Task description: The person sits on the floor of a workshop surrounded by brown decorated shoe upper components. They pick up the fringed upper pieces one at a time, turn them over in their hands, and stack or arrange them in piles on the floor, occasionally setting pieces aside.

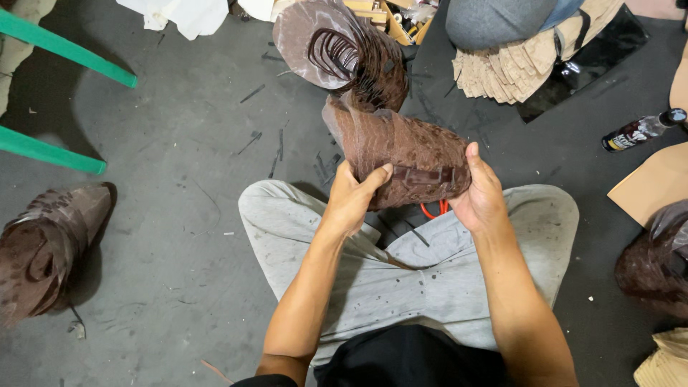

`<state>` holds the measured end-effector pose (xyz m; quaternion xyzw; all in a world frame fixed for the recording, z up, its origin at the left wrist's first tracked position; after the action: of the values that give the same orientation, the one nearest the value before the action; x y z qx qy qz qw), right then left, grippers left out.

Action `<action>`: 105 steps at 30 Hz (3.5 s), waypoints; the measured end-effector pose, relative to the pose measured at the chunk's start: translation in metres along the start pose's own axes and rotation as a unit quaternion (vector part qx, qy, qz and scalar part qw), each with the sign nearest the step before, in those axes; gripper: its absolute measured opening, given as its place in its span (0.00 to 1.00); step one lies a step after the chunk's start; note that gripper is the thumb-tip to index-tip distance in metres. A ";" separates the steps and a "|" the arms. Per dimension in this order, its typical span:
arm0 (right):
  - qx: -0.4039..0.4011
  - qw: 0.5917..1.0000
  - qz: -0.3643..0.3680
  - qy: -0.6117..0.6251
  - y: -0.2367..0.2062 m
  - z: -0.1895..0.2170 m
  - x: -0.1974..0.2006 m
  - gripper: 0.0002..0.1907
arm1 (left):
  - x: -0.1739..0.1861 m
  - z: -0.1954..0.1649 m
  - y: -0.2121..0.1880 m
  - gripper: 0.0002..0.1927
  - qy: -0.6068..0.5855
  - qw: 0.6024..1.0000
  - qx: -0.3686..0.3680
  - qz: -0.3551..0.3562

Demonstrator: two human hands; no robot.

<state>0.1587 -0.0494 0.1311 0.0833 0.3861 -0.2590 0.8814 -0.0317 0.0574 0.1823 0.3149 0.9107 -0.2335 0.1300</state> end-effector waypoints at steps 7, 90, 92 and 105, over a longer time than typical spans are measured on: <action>0.060 0.995 0.081 -0.028 -0.006 -0.001 -0.004 0.32 | -0.019 -0.017 -0.019 0.21 0.139 0.988 -0.066 0.009; 0.037 0.904 0.214 -0.367 -0.031 -0.035 -0.029 0.25 | 0.028 0.042 -0.009 0.19 0.159 0.969 -0.149 -0.113; 0.054 0.906 0.199 -0.370 -0.029 -0.043 -0.044 0.27 | 0.016 0.053 -0.008 0.19 0.215 0.949 -0.198 -0.123; 0.289 0.514 0.170 -0.789 -0.030 -0.024 -0.055 0.25 | 0.141 0.094 0.075 0.13 0.128 0.953 -0.154 -0.228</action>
<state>0.0963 -0.0453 0.1564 0.1589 -0.5861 -0.1608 0.7780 -0.0838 0.1335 0.0217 0.1027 0.9921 -0.0716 0.0030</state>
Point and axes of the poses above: each hand's wrist, its own y-axis towards the middle knuckle, its own x-axis out of the back of the hand, z = x × y, the point moved 4 cm from there along y, towards the middle knuckle, and after that the axes turned 13 degrees about x, right-handed, at the moved point
